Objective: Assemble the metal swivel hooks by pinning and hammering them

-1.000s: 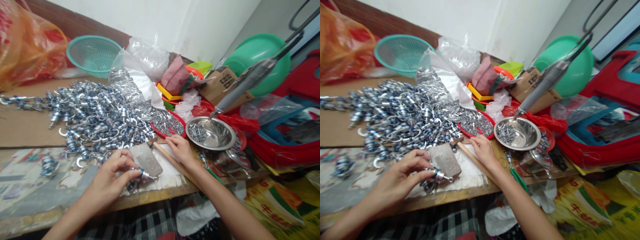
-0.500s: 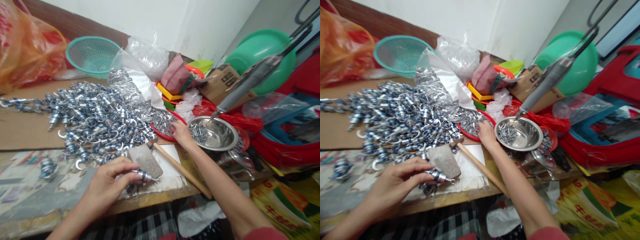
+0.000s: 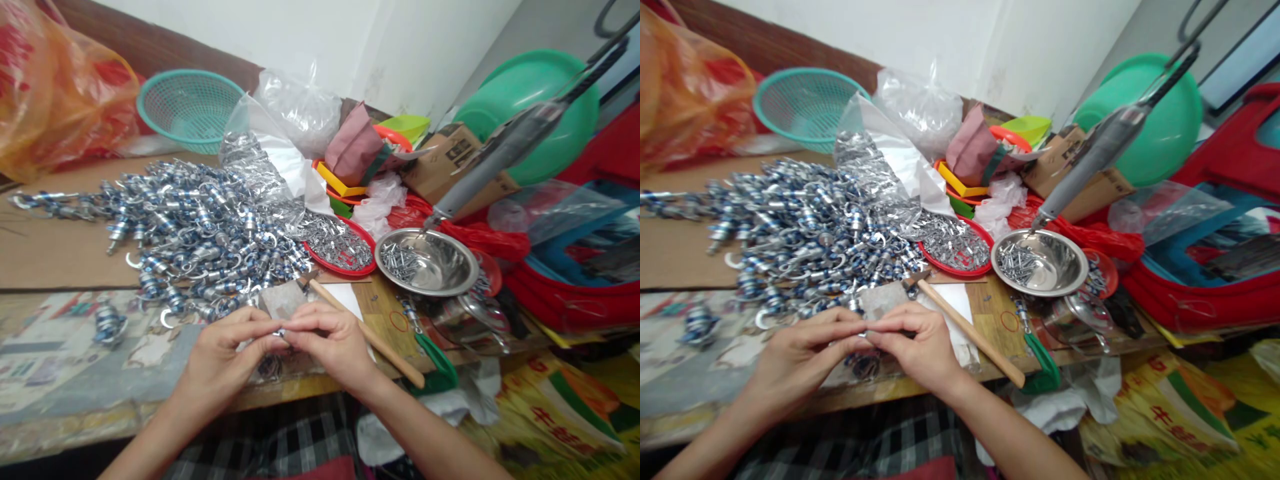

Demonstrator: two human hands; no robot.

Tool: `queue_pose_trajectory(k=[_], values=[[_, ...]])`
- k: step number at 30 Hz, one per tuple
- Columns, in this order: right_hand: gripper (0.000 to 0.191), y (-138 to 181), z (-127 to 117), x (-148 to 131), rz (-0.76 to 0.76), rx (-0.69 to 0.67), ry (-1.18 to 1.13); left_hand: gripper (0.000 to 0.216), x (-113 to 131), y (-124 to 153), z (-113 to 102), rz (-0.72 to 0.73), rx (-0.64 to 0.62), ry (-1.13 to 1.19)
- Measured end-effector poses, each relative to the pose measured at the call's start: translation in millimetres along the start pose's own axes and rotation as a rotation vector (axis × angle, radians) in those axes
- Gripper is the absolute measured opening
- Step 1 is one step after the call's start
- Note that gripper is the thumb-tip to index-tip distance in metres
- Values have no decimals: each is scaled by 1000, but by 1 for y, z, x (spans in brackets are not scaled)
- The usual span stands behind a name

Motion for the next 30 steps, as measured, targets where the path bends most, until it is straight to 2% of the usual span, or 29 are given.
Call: queue_pose_trajectory(k=[4, 7, 10, 12, 14, 16, 18, 21, 24, 27, 30], values=[[14, 9, 0, -9, -142, -34, 106, 14, -2, 4, -2, -22, 16, 37], [31, 22, 4, -24, -431, -85, 370, 9, 2, 4, -7, -43, 41, -4], [25, 35, 12, -33, -741, -230, 655, 11, 12, 3, -11, -19, 57, -113], [24, 38, 13, -35, -844, -305, 759, 13, 19, 2, -13, 23, 75, -177], [24, 38, 13, -37, -883, -336, 797, 15, 23, 1, -14, 61, 72, -212], [25, 36, 12, -39, -880, -323, 798, 15, 23, 1, -12, 59, 25, -220], [25, 34, 11, -38, -814, -267, 750, 16, 18, 1, -9, 4, -47, -191], [24, 28, 6, -32, -599, -172, 589, 15, 5, 3, -7, -162, -92, -34], [20, 24, 5, -27, -440, -151, 476, 24, -4, 7, -3, -300, -84, 166], [19, 23, 5, -27, -396, -164, 471, 32, -7, 8, 4, -357, -132, 282], [20, 23, 4, -27, -380, -166, 479, 39, -8, 8, 5, -365, -157, 295]])
Point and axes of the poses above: each hand's wrist, its own y-axis away from the middle knuckle, its own z-axis out of the palm, x = y × z, the point moved 6 cm from there along -y, towards the middle knuckle, and after that the axes turned 12 degrees about -y, right-handed, at the moved point
